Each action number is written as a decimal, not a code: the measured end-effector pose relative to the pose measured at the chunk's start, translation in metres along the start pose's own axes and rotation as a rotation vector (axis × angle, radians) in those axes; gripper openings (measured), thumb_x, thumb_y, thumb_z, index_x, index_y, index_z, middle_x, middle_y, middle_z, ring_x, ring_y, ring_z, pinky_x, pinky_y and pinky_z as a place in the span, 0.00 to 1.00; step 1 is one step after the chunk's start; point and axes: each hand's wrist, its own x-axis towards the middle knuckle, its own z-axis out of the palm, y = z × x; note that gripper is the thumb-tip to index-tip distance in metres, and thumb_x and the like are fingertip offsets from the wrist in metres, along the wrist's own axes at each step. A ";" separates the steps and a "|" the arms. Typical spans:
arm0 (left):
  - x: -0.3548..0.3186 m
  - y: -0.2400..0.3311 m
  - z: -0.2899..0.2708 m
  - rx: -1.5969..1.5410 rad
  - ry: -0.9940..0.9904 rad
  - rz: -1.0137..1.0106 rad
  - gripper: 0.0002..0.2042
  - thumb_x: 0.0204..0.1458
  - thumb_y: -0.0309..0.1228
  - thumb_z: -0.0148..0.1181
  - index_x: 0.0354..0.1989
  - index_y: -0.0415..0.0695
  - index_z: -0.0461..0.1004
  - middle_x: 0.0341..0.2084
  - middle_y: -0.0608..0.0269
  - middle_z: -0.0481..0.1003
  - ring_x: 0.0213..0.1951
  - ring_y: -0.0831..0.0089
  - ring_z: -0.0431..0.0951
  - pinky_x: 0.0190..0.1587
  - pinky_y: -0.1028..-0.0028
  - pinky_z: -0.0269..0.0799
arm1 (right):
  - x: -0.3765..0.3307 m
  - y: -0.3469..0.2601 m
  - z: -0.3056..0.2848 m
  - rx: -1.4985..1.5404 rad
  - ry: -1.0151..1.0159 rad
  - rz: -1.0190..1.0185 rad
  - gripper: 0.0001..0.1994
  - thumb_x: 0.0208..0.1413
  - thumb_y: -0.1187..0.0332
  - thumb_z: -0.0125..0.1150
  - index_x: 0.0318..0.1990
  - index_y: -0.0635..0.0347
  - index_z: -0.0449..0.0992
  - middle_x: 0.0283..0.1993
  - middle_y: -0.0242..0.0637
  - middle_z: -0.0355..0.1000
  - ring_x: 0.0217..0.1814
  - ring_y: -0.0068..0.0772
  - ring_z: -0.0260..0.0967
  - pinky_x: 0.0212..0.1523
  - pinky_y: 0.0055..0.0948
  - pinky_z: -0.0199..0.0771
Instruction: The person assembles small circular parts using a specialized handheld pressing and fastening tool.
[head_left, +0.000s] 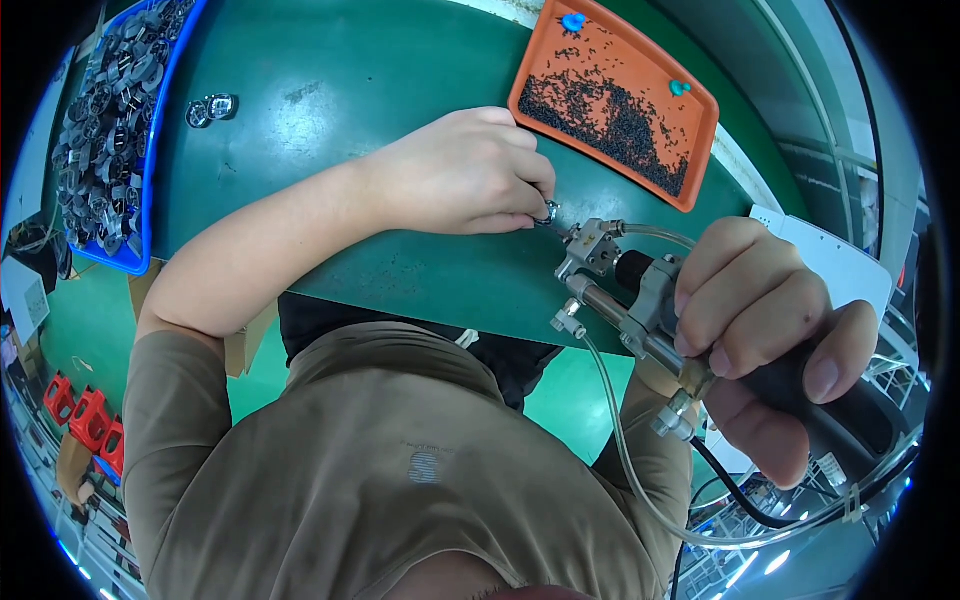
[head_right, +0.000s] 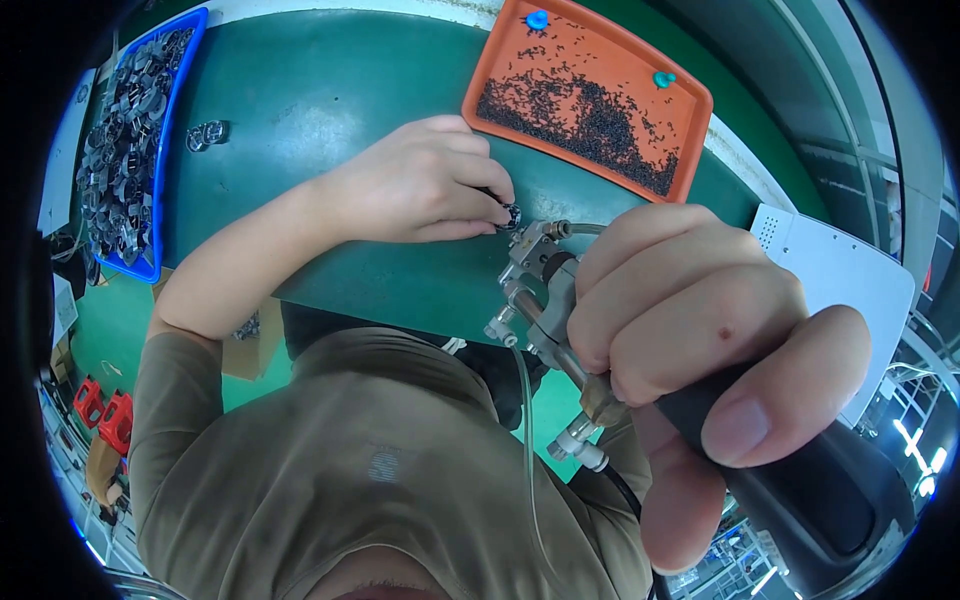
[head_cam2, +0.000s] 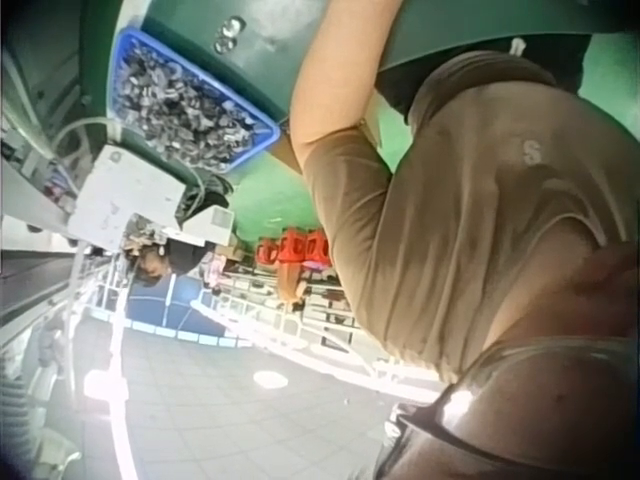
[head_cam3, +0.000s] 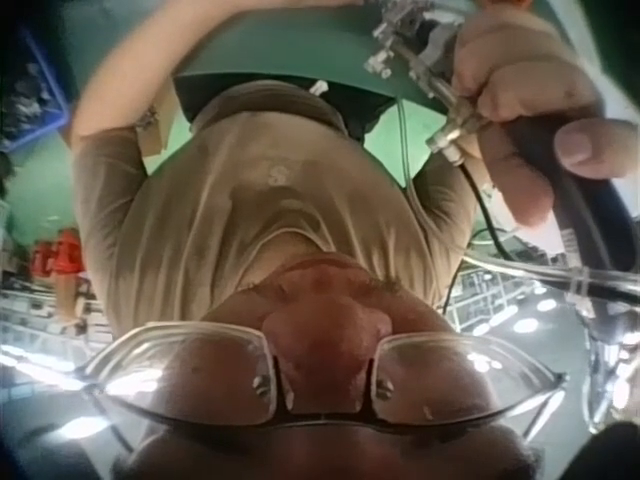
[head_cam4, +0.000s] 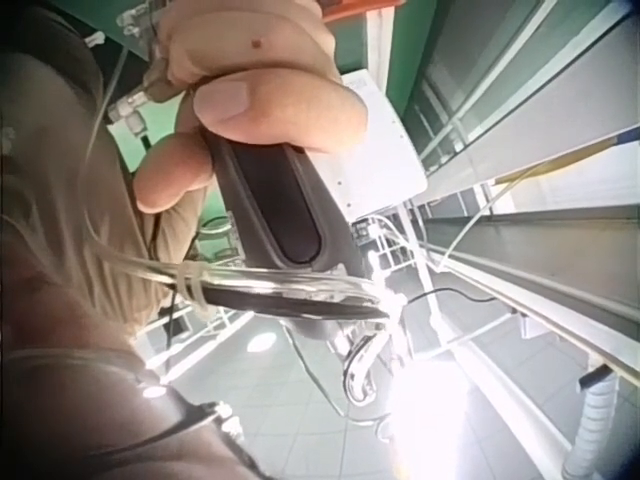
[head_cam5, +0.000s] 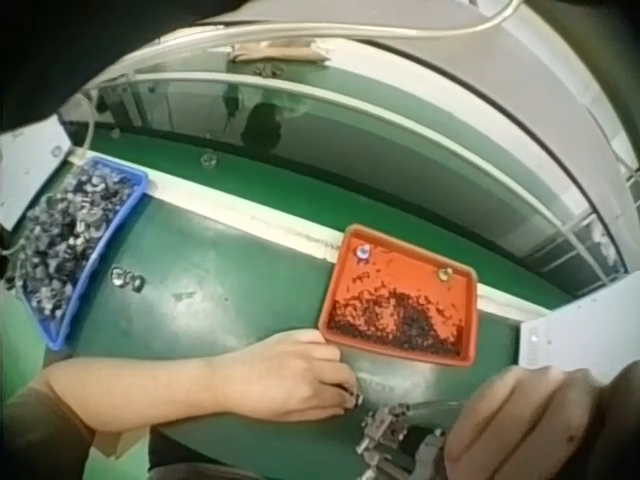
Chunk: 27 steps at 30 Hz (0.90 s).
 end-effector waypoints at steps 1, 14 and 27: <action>0.001 0.000 0.000 0.003 -0.004 0.002 0.07 0.50 0.33 0.71 0.36 0.48 0.86 0.40 0.73 0.80 0.41 0.70 0.78 0.49 0.66 0.72 | 0.000 -0.001 0.000 -0.001 -0.005 0.004 0.28 0.61 0.40 0.66 0.55 0.48 0.66 0.28 0.26 0.68 0.22 0.24 0.69 0.28 0.29 0.65; 0.000 -0.002 0.002 -0.007 0.001 0.013 0.07 0.49 0.33 0.71 0.36 0.47 0.85 0.39 0.73 0.79 0.41 0.70 0.77 0.48 0.66 0.71 | 0.012 0.005 0.001 0.093 -0.255 -0.043 0.28 0.61 0.40 0.66 0.55 0.47 0.67 0.29 0.26 0.68 0.24 0.24 0.69 0.31 0.29 0.64; 0.001 -0.003 0.001 -0.008 0.000 0.011 0.07 0.49 0.33 0.71 0.36 0.47 0.85 0.39 0.73 0.79 0.41 0.70 0.78 0.49 0.67 0.71 | 0.005 -0.018 -0.001 -0.107 -0.103 0.141 0.27 0.60 0.39 0.66 0.55 0.45 0.67 0.31 0.26 0.69 0.26 0.24 0.71 0.32 0.29 0.64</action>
